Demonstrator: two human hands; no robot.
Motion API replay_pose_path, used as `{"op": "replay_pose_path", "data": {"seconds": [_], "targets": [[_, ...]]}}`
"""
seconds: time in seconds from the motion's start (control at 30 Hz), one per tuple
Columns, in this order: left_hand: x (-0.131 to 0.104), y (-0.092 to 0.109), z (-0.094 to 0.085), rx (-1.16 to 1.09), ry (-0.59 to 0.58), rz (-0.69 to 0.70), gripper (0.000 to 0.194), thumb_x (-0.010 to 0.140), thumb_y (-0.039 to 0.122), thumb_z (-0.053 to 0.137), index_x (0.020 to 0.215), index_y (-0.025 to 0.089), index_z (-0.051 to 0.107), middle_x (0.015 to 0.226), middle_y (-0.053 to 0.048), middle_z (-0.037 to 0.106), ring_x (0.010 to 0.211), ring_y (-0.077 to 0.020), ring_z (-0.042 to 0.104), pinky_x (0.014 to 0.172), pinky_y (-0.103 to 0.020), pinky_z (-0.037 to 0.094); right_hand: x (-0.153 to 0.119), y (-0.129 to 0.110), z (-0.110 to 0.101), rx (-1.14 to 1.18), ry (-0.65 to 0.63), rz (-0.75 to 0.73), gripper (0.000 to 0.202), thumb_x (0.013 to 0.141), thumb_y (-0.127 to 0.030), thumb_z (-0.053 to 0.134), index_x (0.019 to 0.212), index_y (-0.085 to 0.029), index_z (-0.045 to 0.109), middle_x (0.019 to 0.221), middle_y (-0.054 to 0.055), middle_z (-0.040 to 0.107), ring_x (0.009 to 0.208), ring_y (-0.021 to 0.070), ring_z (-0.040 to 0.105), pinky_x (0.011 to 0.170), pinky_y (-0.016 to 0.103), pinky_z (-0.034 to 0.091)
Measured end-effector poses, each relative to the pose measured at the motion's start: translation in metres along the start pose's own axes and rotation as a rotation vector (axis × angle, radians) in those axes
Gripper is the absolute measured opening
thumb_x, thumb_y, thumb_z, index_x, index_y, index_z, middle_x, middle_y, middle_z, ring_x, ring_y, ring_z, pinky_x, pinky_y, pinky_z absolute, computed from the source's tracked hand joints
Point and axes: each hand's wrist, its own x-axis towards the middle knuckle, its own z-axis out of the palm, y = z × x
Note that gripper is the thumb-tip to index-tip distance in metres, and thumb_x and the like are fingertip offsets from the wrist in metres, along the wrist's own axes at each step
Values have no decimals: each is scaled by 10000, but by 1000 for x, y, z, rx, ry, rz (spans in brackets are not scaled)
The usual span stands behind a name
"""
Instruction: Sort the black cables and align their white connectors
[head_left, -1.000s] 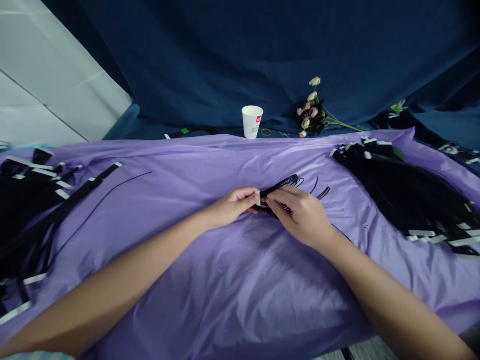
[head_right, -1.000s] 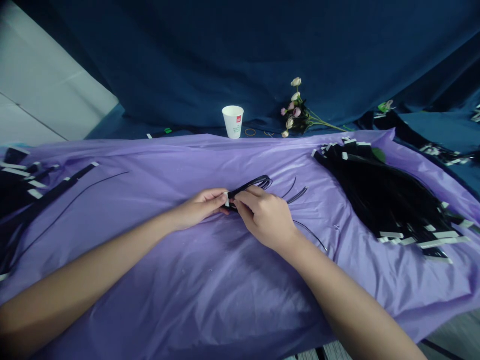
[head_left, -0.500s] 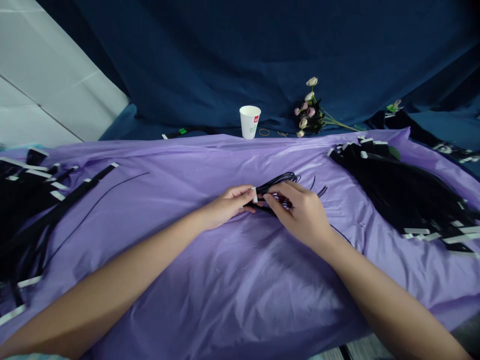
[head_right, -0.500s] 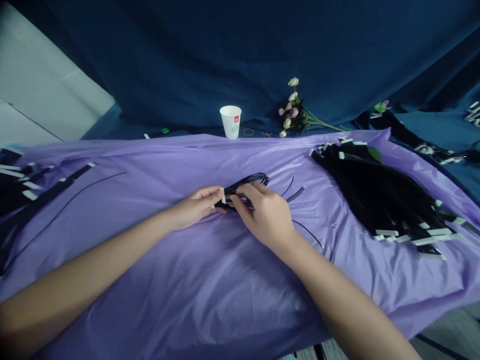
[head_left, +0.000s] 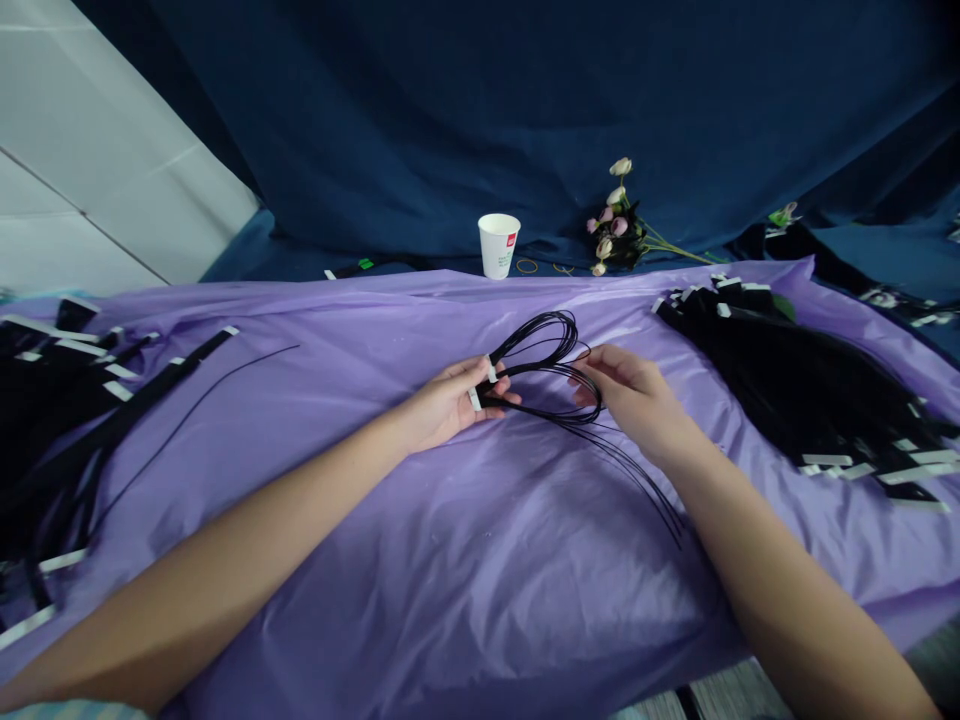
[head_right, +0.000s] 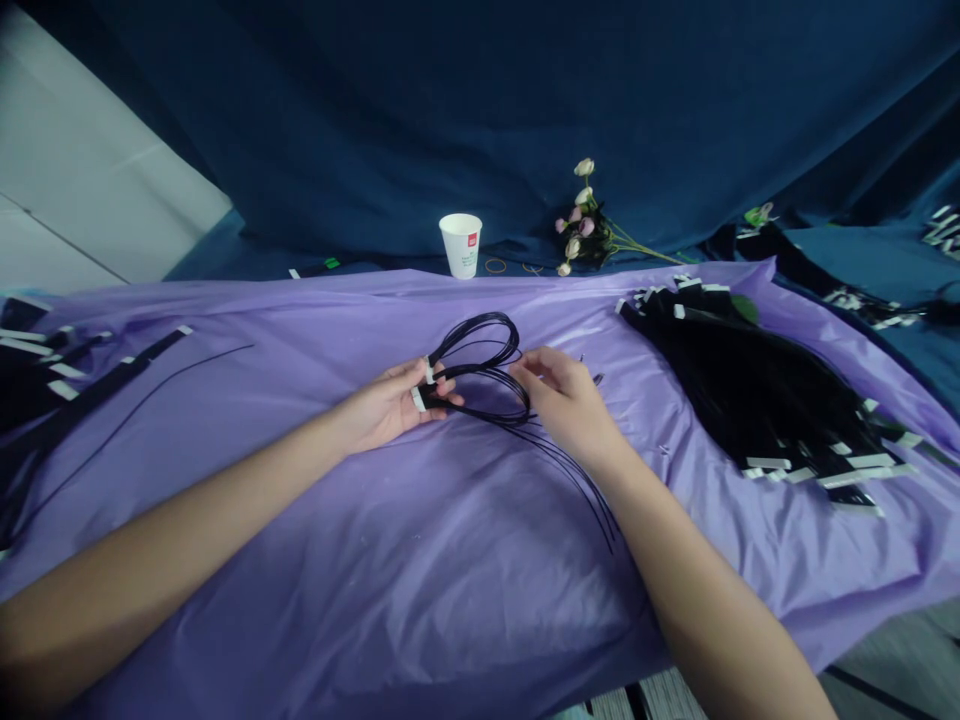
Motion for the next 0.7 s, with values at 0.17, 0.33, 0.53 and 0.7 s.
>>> {"op": "replay_pose_path", "data": {"seconds": [0.17,0.33,0.53,0.7], "targets": [[-1,1,0,-24,-39,-6,235,802,330,708,868,144,580,780,-25,562,872,-219,673,701,-276,520,-8,0,10,-236,-201,-178,224,858,-359,609,784,-152,653,705,16,635,634,131,557,589,245,416],[-2,0,0,-36,-60,19,181,818,293,689,866,128,630,795,-46,580,841,-174,627,703,-284,534,-13,-1,23,-314,-243,-335,194,905,-338,577,874,-175,677,804,26,692,697,151,627,616,239,439],[-2,-2,3,-65,-41,65,150,767,248,741,787,126,656,885,-47,586,837,-153,588,697,-301,552,-9,-1,31,-350,-212,-489,217,943,-324,541,841,-187,676,904,56,714,809,179,657,717,262,465],[-3,-3,4,-40,-21,66,172,749,255,756,805,118,669,922,-53,591,840,-152,582,724,-308,546,-8,-1,38,-289,-181,-471,222,948,-323,540,906,-195,717,935,51,722,865,188,661,765,274,470]]}}
